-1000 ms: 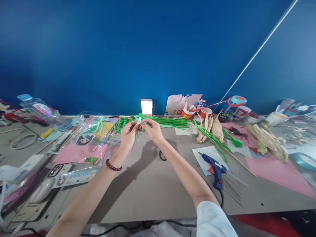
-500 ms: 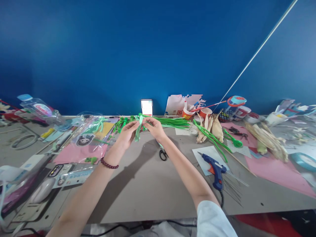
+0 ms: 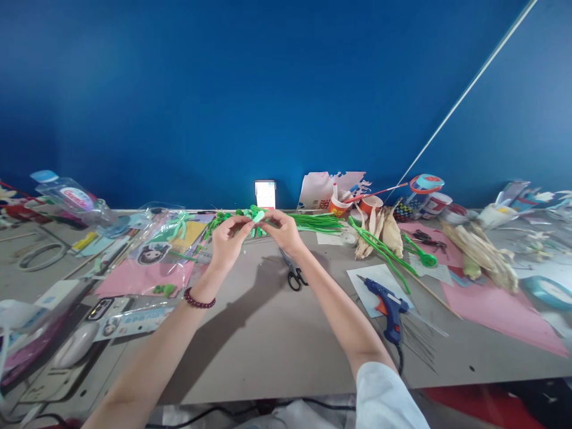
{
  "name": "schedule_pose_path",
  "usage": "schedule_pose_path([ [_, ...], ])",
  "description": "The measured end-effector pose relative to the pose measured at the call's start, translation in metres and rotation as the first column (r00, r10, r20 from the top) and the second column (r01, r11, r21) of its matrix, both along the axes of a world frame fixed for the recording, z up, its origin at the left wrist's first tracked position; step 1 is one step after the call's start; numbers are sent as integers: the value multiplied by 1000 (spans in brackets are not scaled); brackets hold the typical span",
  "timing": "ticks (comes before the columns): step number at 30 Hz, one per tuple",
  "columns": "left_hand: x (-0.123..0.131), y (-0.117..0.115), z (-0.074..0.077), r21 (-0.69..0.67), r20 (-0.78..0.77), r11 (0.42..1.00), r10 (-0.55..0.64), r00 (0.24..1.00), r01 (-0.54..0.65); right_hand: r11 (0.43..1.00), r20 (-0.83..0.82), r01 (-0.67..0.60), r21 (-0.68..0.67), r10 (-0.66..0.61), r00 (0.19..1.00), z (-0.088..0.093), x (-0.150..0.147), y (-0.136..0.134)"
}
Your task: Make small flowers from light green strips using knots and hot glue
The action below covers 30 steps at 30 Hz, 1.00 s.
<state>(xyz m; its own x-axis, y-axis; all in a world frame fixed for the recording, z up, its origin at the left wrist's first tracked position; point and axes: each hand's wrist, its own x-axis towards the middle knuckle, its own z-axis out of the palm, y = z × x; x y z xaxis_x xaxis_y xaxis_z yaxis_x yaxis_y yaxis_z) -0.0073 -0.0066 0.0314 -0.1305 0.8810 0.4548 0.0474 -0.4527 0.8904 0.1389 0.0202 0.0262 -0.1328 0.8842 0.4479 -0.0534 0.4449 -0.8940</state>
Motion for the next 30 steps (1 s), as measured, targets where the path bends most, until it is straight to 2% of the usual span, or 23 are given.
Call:
schedule_pose_path([
  [6,-2,-4,3,68,-147,995,84,985,-75,998,-18,31,57,-30,999,3,0,-3],
  [14,1,-3,-1,25,-109,994,108,988,-106,997,18,69,44,-70,997,0,-2,-3],
  [24,-1,-1,-3,39,-109,995,97,989,-94,995,49,96,37,-98,994,1,-2,-3],
  [30,1,-3,-5,89,-159,985,164,974,-151,995,62,93,27,-95,994,1,-2,-3],
])
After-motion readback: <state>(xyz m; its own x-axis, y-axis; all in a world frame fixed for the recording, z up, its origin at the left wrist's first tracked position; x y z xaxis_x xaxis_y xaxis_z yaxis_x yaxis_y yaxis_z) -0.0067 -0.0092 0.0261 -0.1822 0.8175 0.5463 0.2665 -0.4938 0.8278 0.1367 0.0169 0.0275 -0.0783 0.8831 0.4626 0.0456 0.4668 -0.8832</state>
